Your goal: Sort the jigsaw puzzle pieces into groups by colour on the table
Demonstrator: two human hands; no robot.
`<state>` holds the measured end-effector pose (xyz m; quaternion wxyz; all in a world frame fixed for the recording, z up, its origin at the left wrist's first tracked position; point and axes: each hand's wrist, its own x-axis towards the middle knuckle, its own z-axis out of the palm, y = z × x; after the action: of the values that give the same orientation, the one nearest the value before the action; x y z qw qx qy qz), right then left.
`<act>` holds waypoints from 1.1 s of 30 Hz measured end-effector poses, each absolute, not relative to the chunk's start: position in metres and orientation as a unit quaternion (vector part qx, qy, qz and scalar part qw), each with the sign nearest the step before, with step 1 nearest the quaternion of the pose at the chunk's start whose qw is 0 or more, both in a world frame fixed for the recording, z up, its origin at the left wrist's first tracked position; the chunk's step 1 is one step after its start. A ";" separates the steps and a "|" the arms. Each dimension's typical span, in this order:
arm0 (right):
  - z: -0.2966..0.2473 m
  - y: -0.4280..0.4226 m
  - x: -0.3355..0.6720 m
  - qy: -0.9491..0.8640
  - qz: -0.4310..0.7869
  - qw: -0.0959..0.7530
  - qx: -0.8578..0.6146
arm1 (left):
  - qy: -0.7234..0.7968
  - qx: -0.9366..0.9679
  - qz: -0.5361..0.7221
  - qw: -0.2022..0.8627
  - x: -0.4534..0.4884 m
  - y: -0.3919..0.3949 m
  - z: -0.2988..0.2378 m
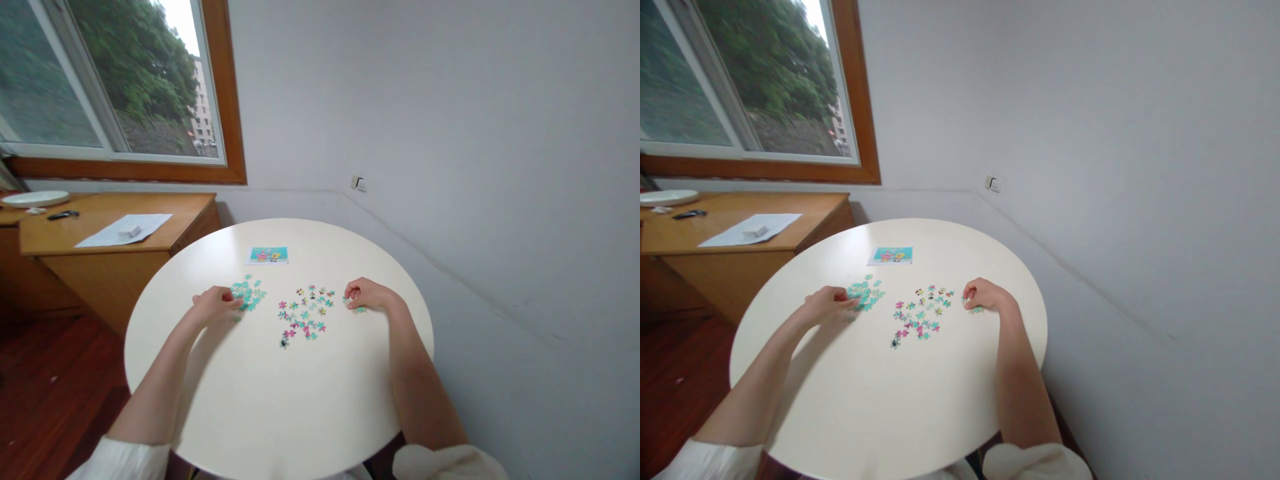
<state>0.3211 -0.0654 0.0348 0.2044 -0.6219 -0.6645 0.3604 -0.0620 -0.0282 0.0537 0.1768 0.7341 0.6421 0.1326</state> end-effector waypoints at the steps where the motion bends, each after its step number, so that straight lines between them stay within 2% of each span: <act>1: 0.035 -0.066 0.321 -0.663 0.368 0.205 -0.619 | 0.644 0.728 0.161 0.171 -0.062 -0.027 0.053; 4: 0.038 -0.068 0.318 -0.661 0.399 0.218 -0.598 | 0.628 0.716 0.250 0.175 -0.059 -0.026 0.050; 7: 0.046 -0.071 0.313 -0.659 0.416 0.276 -0.562 | 0.571 0.711 0.340 0.229 -0.052 -0.028 0.047; 12: 0.059 -0.069 0.286 -0.630 0.409 0.451 -0.482 | 0.459 0.670 0.391 0.433 -0.030 -0.044 0.048; 14: 0.060 -0.066 0.266 -0.626 0.411 0.487 -0.449 | 0.404 0.652 0.390 0.510 -0.022 -0.051 0.048; 17: 0.057 -0.064 0.229 -0.639 0.412 0.500 -0.414 | 0.353 0.600 0.374 0.613 -0.013 -0.057 0.045; 20: 0.049 -0.067 0.193 -0.659 0.416 0.494 -0.386 | 0.327 0.561 0.368 0.666 -0.010 -0.058 0.041; 33: 0.037 -0.074 0.160 -0.659 0.461 0.473 -0.360 | 0.342 0.554 0.370 0.663 -0.012 -0.054 0.036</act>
<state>0.1596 -0.0741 0.0374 0.4727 -0.3602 -0.6590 0.4610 -0.0123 -0.0537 0.0357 0.6627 0.5541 0.3425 0.3695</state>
